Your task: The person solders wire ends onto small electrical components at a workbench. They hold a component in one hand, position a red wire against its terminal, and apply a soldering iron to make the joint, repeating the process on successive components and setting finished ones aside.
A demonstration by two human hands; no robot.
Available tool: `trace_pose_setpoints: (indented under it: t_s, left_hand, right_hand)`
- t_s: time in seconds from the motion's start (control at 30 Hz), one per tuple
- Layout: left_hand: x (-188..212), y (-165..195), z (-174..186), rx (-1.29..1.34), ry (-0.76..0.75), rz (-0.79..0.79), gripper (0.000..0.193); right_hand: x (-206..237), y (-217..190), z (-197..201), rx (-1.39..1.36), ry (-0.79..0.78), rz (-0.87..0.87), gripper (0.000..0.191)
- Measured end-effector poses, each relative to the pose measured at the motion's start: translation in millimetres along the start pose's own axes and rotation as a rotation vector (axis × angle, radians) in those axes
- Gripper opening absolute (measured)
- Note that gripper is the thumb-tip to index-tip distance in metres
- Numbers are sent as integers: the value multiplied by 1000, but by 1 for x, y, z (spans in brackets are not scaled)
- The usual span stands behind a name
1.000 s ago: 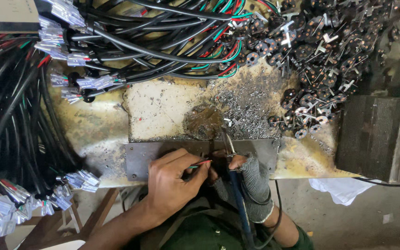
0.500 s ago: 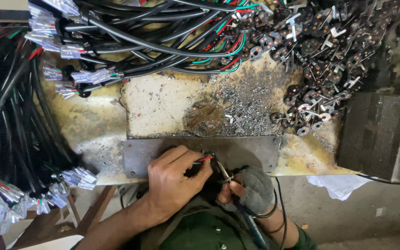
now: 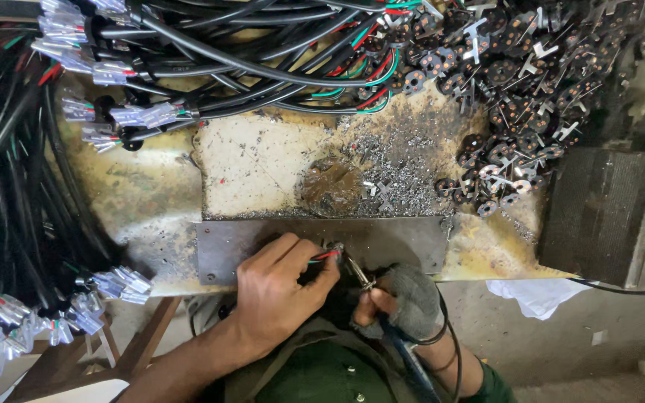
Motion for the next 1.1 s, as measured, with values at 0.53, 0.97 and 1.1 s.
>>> trace_pose_setpoints:
  t_s: [0.53,0.97,1.1]
  left_hand:
    - [-6,0,-1,32,63,111,18]
    - [-6,-2,-1,54,49,116,16]
    - [-6,-1,-2,34,55,127,17]
  right_hand:
    - [3,2,6,161,92,221,32]
    - [6,10,12,32,156,-195,24]
    - [13,-27,3,669,332,750,7]
Point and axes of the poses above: each hand's wrist, its own x-axis away from the middle knuckle, its own z-axis out of the back of the hand, y = z × x, the point moved 3 cm from there along -x, towards the middle knuckle, and after that the axes turned 3 degrees about x, right-handed, at the moved point
